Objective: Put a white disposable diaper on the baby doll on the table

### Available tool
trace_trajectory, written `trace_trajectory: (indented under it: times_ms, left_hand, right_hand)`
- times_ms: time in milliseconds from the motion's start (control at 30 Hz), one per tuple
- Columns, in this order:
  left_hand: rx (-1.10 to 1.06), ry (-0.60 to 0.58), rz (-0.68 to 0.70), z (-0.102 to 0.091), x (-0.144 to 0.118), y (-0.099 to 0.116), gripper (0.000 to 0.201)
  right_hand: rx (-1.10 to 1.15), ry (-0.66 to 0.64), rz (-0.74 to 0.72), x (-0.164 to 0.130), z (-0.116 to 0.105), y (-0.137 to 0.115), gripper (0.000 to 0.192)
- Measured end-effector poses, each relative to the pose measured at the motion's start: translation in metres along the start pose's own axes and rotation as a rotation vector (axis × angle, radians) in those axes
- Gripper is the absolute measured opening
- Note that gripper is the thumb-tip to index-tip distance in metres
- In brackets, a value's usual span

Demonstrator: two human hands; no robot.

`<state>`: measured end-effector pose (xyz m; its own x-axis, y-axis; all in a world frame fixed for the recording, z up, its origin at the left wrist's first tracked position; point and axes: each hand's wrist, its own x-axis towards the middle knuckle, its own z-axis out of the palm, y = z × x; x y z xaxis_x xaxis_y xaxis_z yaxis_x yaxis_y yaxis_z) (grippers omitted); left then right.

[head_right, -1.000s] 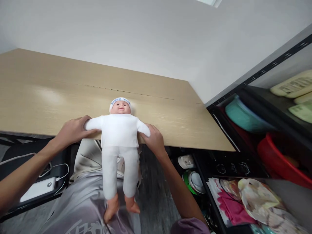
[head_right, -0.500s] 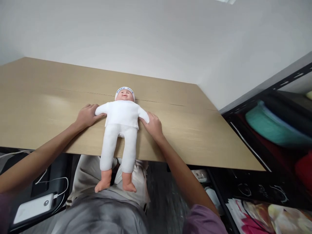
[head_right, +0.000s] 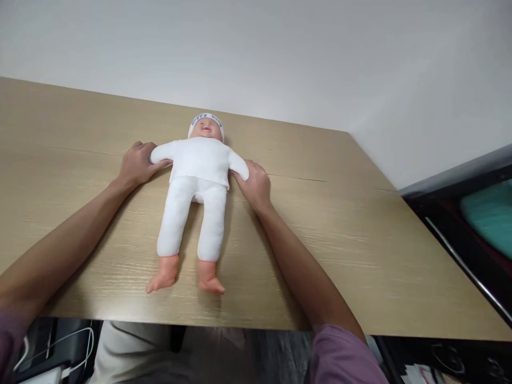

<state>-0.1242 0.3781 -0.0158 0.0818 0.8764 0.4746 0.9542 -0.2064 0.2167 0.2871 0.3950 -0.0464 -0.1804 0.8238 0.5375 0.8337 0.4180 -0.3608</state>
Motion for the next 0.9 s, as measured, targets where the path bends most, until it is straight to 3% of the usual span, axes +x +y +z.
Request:
trace_trajectory:
  times_ms: [233, 400, 533, 733, 900]
  left_hand:
    - [0.016, 0.017, 0.002, 0.022, 0.038, -0.023, 0.08]
    - [0.028, 0.018, 0.005, 0.031, 0.047, -0.026, 0.078]
    - [0.018, 0.019, 0.027, 0.025, 0.04, -0.028, 0.084]
    - [-0.14, -0.024, 0.119, 0.001, 0.023, -0.066, 0.078]
    - [-0.18, -0.04, 0.147, -0.001, 0.024, -0.079, 0.073]
  right_hand:
    - [-0.043, 0.02, -0.043, 0.041, 0.021, 0.022, 0.065]
    - [-0.091, 0.027, -0.046, 0.054, 0.03, 0.031, 0.065]
    - [-0.131, 0.055, -0.041, 0.051, 0.03, 0.035, 0.064]
    - [-0.107, -0.012, -0.093, 0.033, 0.013, 0.057, 0.06]
    - [-0.019, -0.057, -0.123, 0.035, 0.012, 0.073, 0.058]
